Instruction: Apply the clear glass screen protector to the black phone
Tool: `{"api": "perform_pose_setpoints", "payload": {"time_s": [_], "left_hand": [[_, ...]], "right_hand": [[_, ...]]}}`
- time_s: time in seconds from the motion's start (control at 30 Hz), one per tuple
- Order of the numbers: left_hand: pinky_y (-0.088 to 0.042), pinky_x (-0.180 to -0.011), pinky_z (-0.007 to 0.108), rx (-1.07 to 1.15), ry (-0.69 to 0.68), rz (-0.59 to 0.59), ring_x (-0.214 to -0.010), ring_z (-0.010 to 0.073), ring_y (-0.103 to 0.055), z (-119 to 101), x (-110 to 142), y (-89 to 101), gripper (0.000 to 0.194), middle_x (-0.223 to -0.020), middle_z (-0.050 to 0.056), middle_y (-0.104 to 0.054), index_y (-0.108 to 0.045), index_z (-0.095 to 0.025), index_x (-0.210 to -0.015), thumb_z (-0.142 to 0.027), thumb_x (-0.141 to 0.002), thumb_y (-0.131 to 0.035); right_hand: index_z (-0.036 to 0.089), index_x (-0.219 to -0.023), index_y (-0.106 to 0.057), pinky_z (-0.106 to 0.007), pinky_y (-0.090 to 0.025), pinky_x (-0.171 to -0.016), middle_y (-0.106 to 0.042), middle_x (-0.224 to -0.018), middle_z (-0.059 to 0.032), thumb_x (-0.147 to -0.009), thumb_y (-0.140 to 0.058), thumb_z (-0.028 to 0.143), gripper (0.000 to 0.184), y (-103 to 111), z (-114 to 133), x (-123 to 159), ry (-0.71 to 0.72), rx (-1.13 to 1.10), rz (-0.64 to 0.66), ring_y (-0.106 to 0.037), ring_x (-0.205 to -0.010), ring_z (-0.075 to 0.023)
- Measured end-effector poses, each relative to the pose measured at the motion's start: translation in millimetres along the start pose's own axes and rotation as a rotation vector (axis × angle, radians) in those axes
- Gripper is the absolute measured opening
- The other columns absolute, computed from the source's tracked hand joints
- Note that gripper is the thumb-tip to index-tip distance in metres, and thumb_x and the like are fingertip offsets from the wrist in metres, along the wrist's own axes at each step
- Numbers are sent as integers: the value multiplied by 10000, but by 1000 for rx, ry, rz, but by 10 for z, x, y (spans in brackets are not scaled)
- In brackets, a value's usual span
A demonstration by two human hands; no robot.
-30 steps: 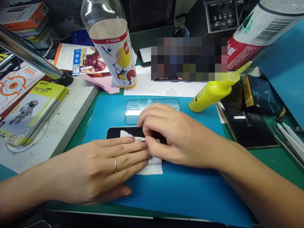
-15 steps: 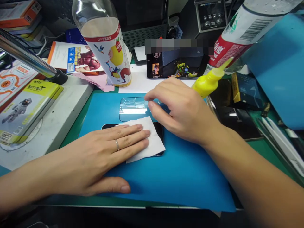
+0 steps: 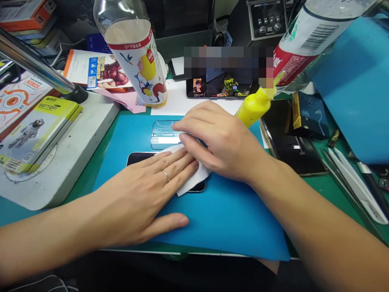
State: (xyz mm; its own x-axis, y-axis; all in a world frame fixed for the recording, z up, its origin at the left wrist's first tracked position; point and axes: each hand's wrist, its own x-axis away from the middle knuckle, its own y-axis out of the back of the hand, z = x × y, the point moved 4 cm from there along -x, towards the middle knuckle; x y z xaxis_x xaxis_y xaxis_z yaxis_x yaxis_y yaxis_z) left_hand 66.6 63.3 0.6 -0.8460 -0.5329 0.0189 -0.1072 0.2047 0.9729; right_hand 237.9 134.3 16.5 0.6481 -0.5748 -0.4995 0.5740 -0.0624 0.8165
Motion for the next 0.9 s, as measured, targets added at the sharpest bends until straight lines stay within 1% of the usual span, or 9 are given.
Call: {"api": "perform_pose_setpoints", "payload": {"time_s": [0.1, 0.17, 0.23, 0.37, 0.47, 0.6, 0.73, 0.83, 0.9], "left_hand": [[-327, -1365, 493, -43, 63, -17, -1672, 340, -315, 40, 191, 14, 818, -1770, 204, -311, -378, -17, -1676, -630, -1134, -371], [-359, -1352, 501, -73, 123, -40, -1669, 339, -329, 67, 336, 5, 811, -1772, 196, -316, -385, -29, -1675, -632, -1132, -374], [-393, -1331, 529, -110, 180, -68, -1658, 357, -356, 64, 478, -23, 809, -1767, 211, -331, -392, -22, -1668, -623, -1126, -397], [-456, -1278, 570, -191, 291, -144, -1633, 408, -397, -11, 690, -93, 768, -1741, 269, -374, -396, 31, -1642, -530, -1119, -445], [-474, -1266, 576, -208, 350, -179, -1638, 421, -380, -42, 750, -105, 751, -1738, 291, -370, -384, 48, -1635, -492, -1118, -452], [-474, -1286, 539, -170, 382, -185, -1637, 385, -395, 25, 716, -65, 708, -1730, 268, -405, -395, 33, -1631, -477, -1138, -403], [-484, -1275, 549, -186, 421, -188, -1618, 383, -430, 89, 708, -76, 693, -1725, 266, -415, -384, 29, -1638, -460, -1147, -376], [-493, -1245, 583, -235, 445, -185, -1624, 411, -412, 38, 799, -126, 690, -1736, 271, -392, -369, 31, -1642, -446, -1143, -378], [-490, -1235, 574, -245, 458, -181, -1625, 407, -413, -20, 885, -154, 680, -1744, 262, -385, -356, 24, -1648, -429, -1142, -381]], "right_hand": [[238, -1214, -781, -454, -618, -1016, -818, -1126, -90, -1050, -586, 225, 255, -3, -4, -1, 8, -9, -7, -758, -1116, -265], [229, -1223, -779, -469, -631, -993, -821, -1122, -90, -1047, -595, 229, 255, -6, -10, -4, 19, -16, -13, -764, -1107, -273], [244, -1220, -783, -484, -635, -991, -827, -1126, -81, -1044, -605, 239, 250, -11, -22, -11, 11, -21, -9, -770, -1100, -278], [281, -1217, -791, -477, -627, -1026, -831, -1139, -74, -1056, -599, 265, 251, -1, -32, -31, -22, -26, -3, -774, -1122, -277], [296, -1225, -799, -453, -627, -1034, -835, -1139, -77, -1071, -578, 294, 269, 14, -26, -42, -40, -49, 7, -774, -1144, -274], [324, -1237, -800, -460, -628, -1039, -836, -1150, -64, -1084, -558, 327, 286, 19, -33, -32, -64, -55, 3, -763, -1170, -278], [292, -1262, -790, -441, -626, -1038, -833, -1166, -74, -1088, -558, 335, 293, 6, -37, -13, -10, -58, -21, -757, -1166, -268], [265, -1269, -782, -454, -617, -1055, -828, -1168, -79, -1092, -556, 337, 296, -4, -43, -7, -1, -46, -15, -755, -1164, -268], [260, -1266, -779, -469, -615, -1060, -825, -1170, -75, -1096, -548, 345, 299, -6, -45, -7, -6, -42, -11, -754, -1168, -270]]}}
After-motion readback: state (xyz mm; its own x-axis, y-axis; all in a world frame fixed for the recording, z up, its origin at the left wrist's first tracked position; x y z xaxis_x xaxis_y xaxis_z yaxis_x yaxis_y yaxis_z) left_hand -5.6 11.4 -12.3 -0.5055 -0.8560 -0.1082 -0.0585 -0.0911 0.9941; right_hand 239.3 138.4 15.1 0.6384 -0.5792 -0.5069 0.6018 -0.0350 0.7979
